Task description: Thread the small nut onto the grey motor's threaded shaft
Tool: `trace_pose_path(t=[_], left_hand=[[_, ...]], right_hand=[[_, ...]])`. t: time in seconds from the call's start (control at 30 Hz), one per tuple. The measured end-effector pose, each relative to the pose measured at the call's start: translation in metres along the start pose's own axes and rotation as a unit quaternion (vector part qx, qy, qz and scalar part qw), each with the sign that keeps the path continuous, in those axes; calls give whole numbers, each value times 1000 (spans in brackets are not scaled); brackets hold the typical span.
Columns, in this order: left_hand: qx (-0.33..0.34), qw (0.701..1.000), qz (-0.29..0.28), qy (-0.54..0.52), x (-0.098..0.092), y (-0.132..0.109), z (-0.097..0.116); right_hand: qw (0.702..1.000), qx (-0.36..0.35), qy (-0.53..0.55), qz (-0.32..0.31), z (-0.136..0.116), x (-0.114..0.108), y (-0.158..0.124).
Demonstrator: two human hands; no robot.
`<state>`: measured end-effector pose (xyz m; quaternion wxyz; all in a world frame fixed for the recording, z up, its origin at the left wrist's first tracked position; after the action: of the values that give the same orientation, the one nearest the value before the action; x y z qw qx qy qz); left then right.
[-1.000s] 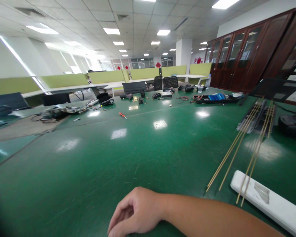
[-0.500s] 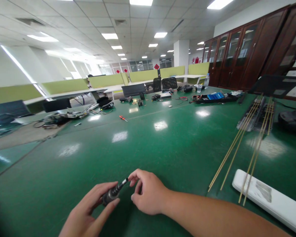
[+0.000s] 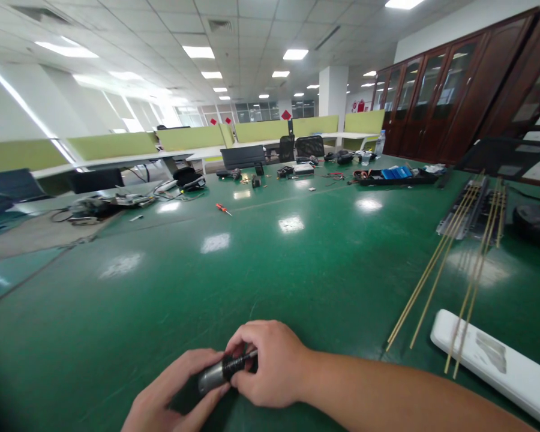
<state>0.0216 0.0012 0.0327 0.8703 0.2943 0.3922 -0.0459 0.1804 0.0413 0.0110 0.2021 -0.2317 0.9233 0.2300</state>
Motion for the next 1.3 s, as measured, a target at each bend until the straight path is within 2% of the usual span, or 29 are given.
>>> trace_pose_path(t=[0.2, 0.4, 1.03, 1.3], left_hand=[[-31, 999, 34, 2, -4, 1, -4], [-31, 999, 31, 8, -3, 0, -1], [-18, 998, 56, 29, -14, 5, 13], [-10, 998, 54, 39, -14, 4, 11]], right_hand=[[1000, 25, 12, -3, 3, 1, -1], [998, 55, 40, -5, 3, 1, -1], [998, 49, 29, -20, 2, 1, 0], [998, 49, 22, -21, 2, 0, 1]])
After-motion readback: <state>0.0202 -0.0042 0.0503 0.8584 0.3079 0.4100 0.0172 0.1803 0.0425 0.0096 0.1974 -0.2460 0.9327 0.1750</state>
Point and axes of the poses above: each hand's wrist, its own y-axis towards the middle knuckle, its own x-axis out of the palm, z = x × y, the point moved 6 cm from there along y, towards the middle knuckle, and after that the axes turned 4 degrees about -x, right-handed, at the moved point
